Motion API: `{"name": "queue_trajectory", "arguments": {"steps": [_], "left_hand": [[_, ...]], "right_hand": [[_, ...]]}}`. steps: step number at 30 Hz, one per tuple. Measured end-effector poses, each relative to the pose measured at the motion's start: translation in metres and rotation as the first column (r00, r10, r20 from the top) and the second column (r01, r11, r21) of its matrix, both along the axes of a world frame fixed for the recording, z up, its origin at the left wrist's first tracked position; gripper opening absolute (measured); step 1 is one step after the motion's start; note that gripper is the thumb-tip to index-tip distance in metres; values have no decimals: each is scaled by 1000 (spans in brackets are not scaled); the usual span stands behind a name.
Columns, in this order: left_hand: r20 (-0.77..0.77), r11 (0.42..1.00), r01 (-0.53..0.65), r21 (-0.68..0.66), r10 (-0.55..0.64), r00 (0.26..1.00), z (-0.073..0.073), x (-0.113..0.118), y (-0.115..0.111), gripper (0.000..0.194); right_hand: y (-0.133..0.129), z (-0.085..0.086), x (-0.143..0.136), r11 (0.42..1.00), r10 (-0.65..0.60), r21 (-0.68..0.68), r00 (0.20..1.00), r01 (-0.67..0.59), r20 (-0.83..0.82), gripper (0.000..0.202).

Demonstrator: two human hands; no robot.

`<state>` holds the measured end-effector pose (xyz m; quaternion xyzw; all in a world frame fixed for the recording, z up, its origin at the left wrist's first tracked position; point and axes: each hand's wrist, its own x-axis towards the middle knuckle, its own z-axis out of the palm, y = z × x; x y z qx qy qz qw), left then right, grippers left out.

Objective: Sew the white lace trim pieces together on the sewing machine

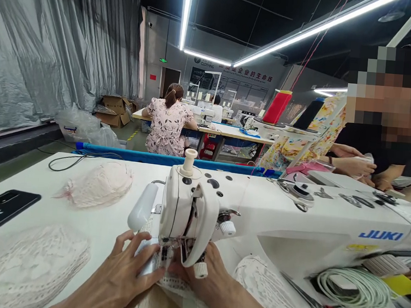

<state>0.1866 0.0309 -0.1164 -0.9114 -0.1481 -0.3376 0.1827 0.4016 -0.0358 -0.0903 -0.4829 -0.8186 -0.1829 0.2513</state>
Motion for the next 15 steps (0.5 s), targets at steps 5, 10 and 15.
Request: {"name": "queue_trajectory", "arguments": {"steps": [5,10,15], "left_hand": [[21,1000,-8,12,7,1000,-1,1,1,38],[-66,992,-11,-125,2,998,7,-3,-9,44],[-36,989,-4,-150,-2,999,16,0,-19,24]], "right_hand": [[2,-1,2,1000,9,-11,1000,-9,-2,6],[1,13,3,999,10,-52,1000,-11,-14,9],[-21,20,-5,979,175,-115,984,-171,28,34]]}}
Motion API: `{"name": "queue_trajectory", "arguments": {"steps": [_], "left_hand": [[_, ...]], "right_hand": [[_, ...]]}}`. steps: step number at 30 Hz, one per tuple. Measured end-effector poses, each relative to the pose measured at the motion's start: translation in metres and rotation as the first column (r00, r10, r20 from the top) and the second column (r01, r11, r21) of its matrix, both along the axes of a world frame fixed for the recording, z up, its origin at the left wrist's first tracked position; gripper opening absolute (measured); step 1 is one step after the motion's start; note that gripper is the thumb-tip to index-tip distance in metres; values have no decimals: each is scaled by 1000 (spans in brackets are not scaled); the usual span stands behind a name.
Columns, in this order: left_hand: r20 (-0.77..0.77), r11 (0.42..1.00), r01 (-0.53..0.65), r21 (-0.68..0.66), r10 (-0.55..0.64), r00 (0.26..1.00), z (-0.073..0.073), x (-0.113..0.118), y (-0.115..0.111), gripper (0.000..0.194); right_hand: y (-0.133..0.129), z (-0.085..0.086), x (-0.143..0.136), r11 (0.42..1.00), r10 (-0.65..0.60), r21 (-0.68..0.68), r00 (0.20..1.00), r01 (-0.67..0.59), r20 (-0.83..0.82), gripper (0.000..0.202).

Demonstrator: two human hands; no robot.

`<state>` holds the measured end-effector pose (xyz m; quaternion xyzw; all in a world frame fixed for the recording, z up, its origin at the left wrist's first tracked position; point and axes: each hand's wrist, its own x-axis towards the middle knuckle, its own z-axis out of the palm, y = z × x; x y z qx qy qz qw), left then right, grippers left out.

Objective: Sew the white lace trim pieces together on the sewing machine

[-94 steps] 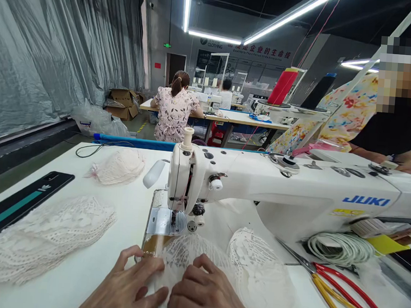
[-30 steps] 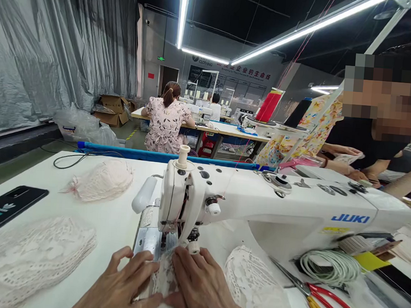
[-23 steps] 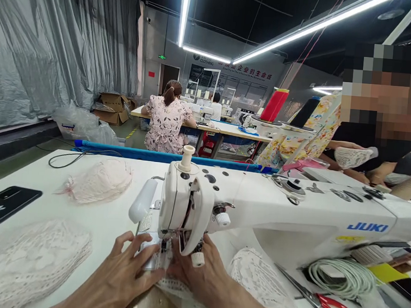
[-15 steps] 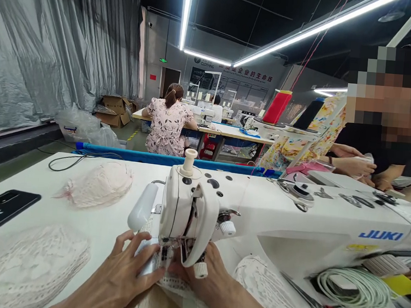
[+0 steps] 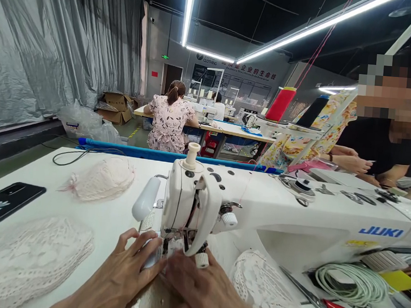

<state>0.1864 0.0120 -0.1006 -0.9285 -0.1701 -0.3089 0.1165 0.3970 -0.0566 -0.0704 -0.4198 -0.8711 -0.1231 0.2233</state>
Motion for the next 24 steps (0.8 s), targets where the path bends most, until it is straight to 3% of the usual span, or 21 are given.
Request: {"name": "queue_trajectory", "arguments": {"steps": [2,7,16,24], "left_hand": [[31,999,43,-6,-43,999,2,1,-2,21],[36,981,185,-61,-183,982,3,-1,-5,33],[46,988,143,-56,-140,989,-7,-4,-4,27],[136,983,166,-84,-154,979,9,3,-9,36]], "right_hand": [[-9,-7,-5,997,69,43,998,-69,-2,38],[-14,-21,-13,973,50,226,998,-39,-41,17],[-12,-21,-14,968,48,251,995,-23,-92,12],[-11,-27,-14,964,60,264,995,-36,-85,11]]}}
